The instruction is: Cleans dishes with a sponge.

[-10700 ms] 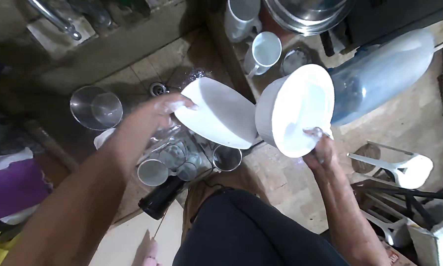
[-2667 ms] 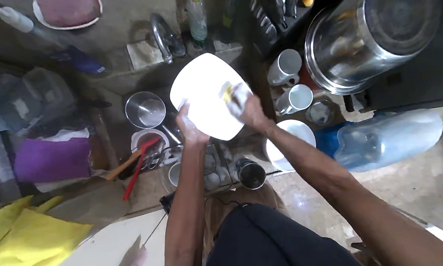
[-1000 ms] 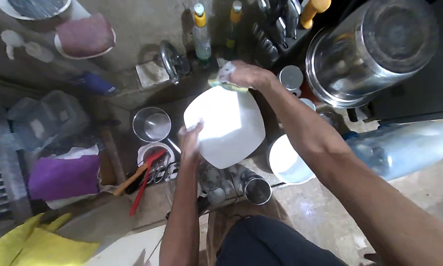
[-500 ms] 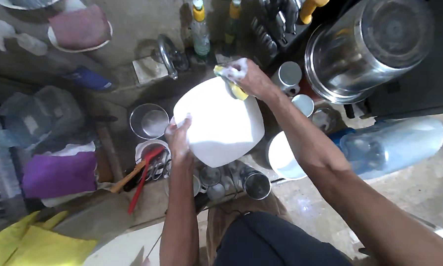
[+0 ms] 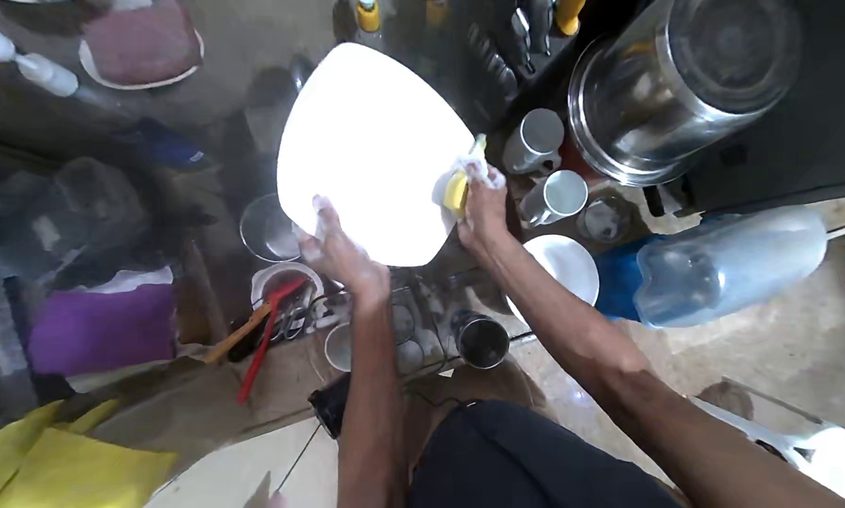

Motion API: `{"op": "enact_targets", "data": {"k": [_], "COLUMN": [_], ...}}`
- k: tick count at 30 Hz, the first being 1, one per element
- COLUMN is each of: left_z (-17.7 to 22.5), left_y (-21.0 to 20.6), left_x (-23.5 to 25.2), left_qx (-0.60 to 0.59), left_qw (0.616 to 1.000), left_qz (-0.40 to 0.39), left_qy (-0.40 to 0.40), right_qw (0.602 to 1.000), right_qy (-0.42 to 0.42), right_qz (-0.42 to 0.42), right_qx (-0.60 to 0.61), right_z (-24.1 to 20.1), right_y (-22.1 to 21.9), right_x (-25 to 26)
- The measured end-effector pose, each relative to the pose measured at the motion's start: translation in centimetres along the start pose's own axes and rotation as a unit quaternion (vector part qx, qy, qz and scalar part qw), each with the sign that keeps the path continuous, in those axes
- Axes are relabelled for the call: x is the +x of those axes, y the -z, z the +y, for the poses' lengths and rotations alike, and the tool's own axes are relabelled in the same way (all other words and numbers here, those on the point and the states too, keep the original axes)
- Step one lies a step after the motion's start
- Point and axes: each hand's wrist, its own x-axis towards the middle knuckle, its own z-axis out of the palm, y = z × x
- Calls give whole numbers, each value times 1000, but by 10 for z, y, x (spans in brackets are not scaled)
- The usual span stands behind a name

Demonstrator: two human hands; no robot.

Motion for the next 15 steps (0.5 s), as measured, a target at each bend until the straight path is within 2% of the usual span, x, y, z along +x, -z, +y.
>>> {"op": "enact_targets", "data": {"k": [3,5,6,8,10,12,15], "left_z": [-1,-2,0,13,33,50,77], "left_y": [-21,-22,-13,21,41,39,29], "left_x": [-8,-10,-12,-13,10,51,88], "left_qx": [-4,-5,2,39,43,41,182], "left_qw": [1000,1000,1000,988,964,939,881], "left_qz": [28,11,-23,-150,-259,-332,-427], "left_qy": [8,-1,2,19,37,80,89], "right_qw": [995,992,992,993,985,962,899], "right_qy": [-99,-126,-123,-87,-36,18,73], "right_qz": [2,-10,-22,-74,-152,-232,-350], "right_qx": [23,31,24,-15,-71,-143,-255], "right_z": [5,0,-5,-19,-40,-63,-101], "right_y": [-10,-9,-5,10,19,19,1], "right_x": [-34,-39,-35,-14,18,46,66]}}
